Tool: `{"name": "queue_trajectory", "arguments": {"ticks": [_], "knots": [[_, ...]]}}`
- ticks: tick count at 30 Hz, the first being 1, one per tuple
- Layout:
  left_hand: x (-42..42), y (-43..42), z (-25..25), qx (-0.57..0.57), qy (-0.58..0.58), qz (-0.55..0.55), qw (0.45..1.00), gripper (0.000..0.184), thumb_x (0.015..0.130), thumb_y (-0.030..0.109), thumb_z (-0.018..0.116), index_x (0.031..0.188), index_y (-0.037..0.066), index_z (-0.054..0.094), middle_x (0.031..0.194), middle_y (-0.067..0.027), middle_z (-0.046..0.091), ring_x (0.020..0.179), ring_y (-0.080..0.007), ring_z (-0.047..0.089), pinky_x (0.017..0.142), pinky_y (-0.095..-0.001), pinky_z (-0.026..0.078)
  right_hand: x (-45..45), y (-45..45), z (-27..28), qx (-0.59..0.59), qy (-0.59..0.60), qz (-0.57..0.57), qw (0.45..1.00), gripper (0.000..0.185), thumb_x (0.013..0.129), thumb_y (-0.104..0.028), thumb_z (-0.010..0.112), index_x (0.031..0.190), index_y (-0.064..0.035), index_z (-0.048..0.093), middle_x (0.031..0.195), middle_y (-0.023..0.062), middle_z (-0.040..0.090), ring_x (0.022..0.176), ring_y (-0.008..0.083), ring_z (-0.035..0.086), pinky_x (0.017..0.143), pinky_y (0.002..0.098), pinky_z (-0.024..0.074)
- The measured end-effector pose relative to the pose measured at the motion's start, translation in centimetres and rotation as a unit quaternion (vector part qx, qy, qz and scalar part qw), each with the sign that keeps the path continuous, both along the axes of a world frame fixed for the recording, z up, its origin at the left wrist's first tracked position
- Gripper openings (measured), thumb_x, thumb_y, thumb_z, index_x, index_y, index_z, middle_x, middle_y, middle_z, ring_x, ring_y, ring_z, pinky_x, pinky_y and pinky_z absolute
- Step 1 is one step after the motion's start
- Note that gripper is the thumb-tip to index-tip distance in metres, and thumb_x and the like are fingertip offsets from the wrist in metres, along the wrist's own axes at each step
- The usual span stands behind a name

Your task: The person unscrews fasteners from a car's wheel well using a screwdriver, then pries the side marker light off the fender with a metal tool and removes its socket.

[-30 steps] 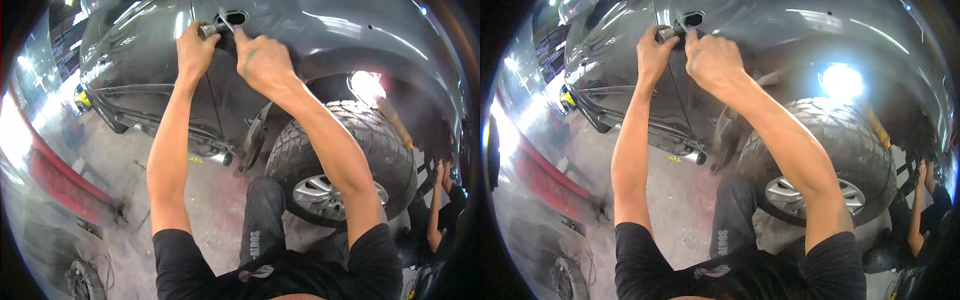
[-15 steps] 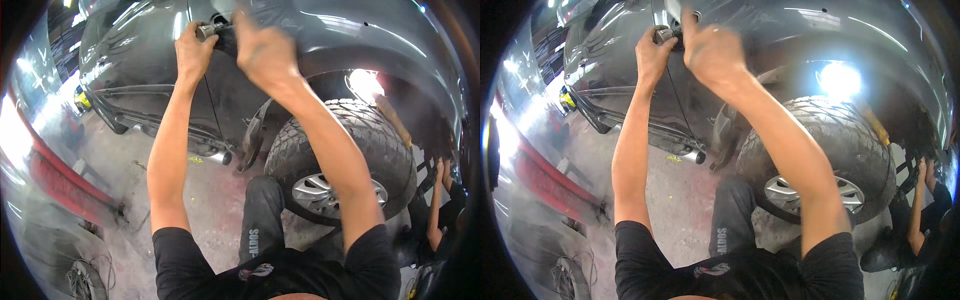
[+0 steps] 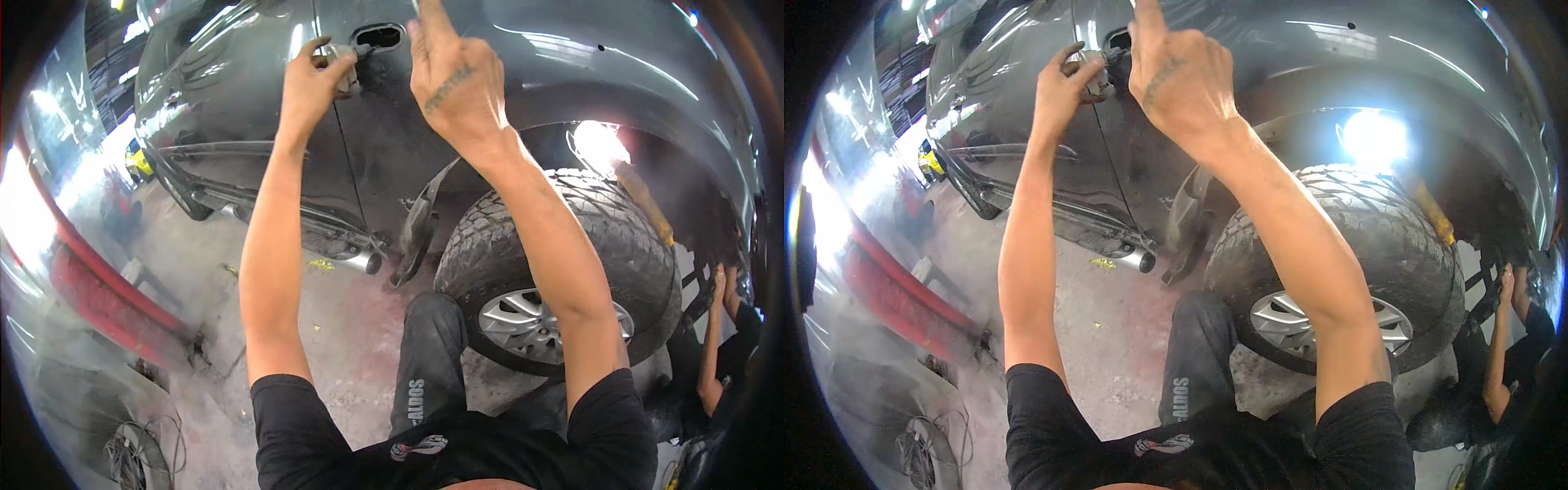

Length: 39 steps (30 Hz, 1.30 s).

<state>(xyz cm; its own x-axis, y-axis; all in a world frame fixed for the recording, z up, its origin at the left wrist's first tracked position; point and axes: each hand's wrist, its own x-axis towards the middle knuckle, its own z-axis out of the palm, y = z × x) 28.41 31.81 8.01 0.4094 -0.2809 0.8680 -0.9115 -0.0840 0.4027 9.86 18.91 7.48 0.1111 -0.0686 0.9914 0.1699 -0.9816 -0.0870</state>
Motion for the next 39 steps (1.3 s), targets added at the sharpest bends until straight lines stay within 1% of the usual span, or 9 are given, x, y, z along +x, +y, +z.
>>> {"name": "queue_trajectory", "arguments": {"ticks": [4,7,12,16,21,26,32,36,39], "knots": [[0.7,-0.5,-0.3,-0.058,0.155,-0.158,0.973,0.043,0.102,0.023,0.066,0.126,-0.01,0.055,0.1,-0.0172,0.071,0.083,-0.0219,0.073,0.067,-0.0385,0.068,1.0,-0.7,-1.3,-0.002,-0.086,0.067,0.994,0.044,0.1,-0.018,0.056,0.142,-0.0046,0.053,0.067,0.0223,0.067,0.061,0.0426,0.068,0.057,0.0519,0.0507],[-0.3,-0.9,-0.9,-0.108,0.162,-0.191,0.962,0.044,0.101,0.019,0.065,0.126,-0.014,0.052,0.095,-0.0187,0.071,0.077,-0.0218,0.072,0.06,-0.0385,0.066,6.2,-0.6,-4.8,-0.108,0.196,-0.119,0.967,0.038,0.093,-0.012,0.054,0.13,-0.0021,0.054,0.069,0.0217,0.07,0.063,0.0424,0.07,0.062,0.0518,0.0567],[-0.4,-0.6,-0.4,-0.108,0.17,-0.167,0.965,0.041,0.101,0.019,0.065,0.124,-0.012,0.055,0.097,-0.0176,0.071,0.079,-0.0217,0.072,0.064,-0.038,0.067,-0.8,1.3,0.4,-0.079,-0.1,0.043,0.991,0.042,0.089,-0.011,0.06,0.13,-0.002,0.054,0.065,0.0166,0.069,0.061,0.0388,0.07,0.055,0.0507,0.0541],[-0.1,-1.3,-1.1,-0.133,0.176,-0.201,0.954,0.037,0.1,0.019,0.066,0.123,-0.009,0.058,0.097,-0.0159,0.071,0.081,-0.0212,0.073,0.066,-0.0369,0.066,4.3,0.4,-3.2,-0.149,0.172,-0.132,0.965,0.033,0.088,-0.011,0.06,0.119,-0.001,0.061,0.064,0.0157,0.068,0.059,0.0371,0.07,0.055,0.0497,0.0548],[-0.8,-1.1,-1.1,-0.147,0.185,-0.195,0.952,0.038,0.1,0.018,0.065,0.121,-0.013,0.057,0.095,-0.0165,0.069,0.077,-0.0223,0.072,0.061,-0.0374,0.067,-1.4,1.7,0.8,-0.085,-0.053,0.042,0.994,0.04,0.095,-0.012,0.054,0.133,-0.0071,0.064,0.063,0.0246,0.063,0.06,0.0417,0.068,0.055,0.0464,0.0546],[0.2,-1.4,-1.8,-0.156,0.202,-0.228,0.94,0.037,0.1,0.018,0.065,0.12,-0.012,0.058,0.094,-0.0152,0.068,0.078,-0.0223,0.072,0.062,-0.0376,0.067,3.2,0.7,-2.7,-0.097,0.23,-0.101,0.963,0.054,0.093,-0.012,0.054,0.147,-0.007,0.054,0.065,0.0229,0.066,0.065,0.0432,0.07,0.067,0.0547,0.0581],[0.2,-1.6,-1.2,-0.156,0.201,-0.238,0.937,0.039,0.1,0.018,0.065,0.124,-0.012,0.056,0.096,-0.0152,0.068,0.077,-0.022,0.071,0.063,-0.0383,0.066,-0.5,1.4,-0.1,-0.053,0.105,-0.028,0.993,0.052,0.093,-0.015,0.054,0.141,0.004,0.054,0.075,0.0215,0.072,0.071,0.0371,0.075,0.065,0.0489,0.0601],[-0.3,-1.2,-1.4,-0.145,0.199,-0.226,0.943,0.04,0.1,0.016,0.065,0.127,-0.011,0.055,0.1,-0.0161,0.069,0.078,-0.0211,0.07,0.062,-0.0383,0.066,4.6,-0.7,-3.2,-0.131,0.252,-0.131,0.95,0.05,0.093,-0.017,0.056,0.14,-0.0001,0.054,0.073,0.022,0.071,0.069,0.0403,0.072,0.065,0.0491,0.0588],[-0.2,-1.0,-1.6,-0.139,0.171,-0.222,0.95,0.039,0.097,0.014,0.067,0.125,-0.011,0.057,0.102,-0.0165,0.07,0.08,-0.0194,0.071,0.066,-0.0347,0.064,2.6,-0.3,-0.7,-0.016,0.068,0.023,0.997,0.057,0.1,-0.019,0.055,0.156,-0.0171,0.046,0.077,0.0197,0.074,0.07,0.0457,0.072,0.069,0.0529,0.0586]]}}
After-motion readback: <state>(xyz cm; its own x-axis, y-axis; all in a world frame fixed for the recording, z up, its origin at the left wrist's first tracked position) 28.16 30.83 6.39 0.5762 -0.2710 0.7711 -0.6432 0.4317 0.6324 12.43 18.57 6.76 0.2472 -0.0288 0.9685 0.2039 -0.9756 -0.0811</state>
